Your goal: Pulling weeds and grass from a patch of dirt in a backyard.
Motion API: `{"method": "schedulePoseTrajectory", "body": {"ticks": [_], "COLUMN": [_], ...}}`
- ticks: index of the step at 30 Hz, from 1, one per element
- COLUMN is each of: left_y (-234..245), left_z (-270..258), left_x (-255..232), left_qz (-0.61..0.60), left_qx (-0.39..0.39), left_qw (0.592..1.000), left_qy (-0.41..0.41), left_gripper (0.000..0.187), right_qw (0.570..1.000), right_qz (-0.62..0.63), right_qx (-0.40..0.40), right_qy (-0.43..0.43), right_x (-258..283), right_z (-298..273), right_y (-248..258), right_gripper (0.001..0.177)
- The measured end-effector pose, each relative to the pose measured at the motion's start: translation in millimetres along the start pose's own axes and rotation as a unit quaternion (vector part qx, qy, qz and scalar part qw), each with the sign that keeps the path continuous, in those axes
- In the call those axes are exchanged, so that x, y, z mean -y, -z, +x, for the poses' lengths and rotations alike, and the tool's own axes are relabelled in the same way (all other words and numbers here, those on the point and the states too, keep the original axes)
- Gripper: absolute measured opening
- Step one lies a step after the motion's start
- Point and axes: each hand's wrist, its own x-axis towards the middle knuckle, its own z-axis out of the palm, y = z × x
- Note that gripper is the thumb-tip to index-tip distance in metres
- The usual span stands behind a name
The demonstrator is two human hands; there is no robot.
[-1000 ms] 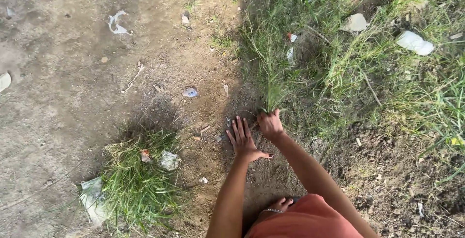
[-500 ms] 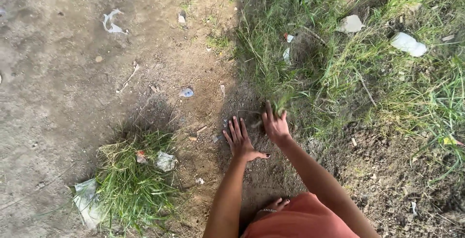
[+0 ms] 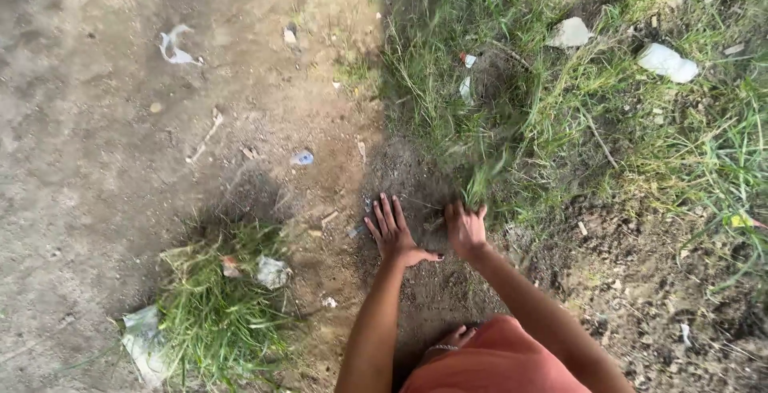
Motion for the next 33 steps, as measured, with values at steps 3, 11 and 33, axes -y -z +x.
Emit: {"method": "schedulePoseTrajectory", "body": {"ticks": [3,11,33], "left_y": [-1.7,-1.4,12.8], "left_z": [6.6,6.2,11.4], "left_x": [-1.2,-2.8,-13.2], "left_qz": [0.06,0.051,0.095], "left_qx": [0.034,0.044,0.114], "left_qw": [0.997,0.998,0.988], "left_qy": [0.018,0.019,0.049], "left_gripper": [0.184,0.183,0.179], "right_qw": [0.993,0.992,0.988], "right_qz": [0.082,0.102,-0.147], "right_qx": [0.065,-0.011,-0.028], "right_qy": [-0.05,-0.08,0.026], "right_x": [-4.3,-19.5,3.6], "right_z": [-19.7,55.6,144.7], "right_y": [17.8,32.1,65.5], "right_gripper": [0.032,0.071,0.069]}}
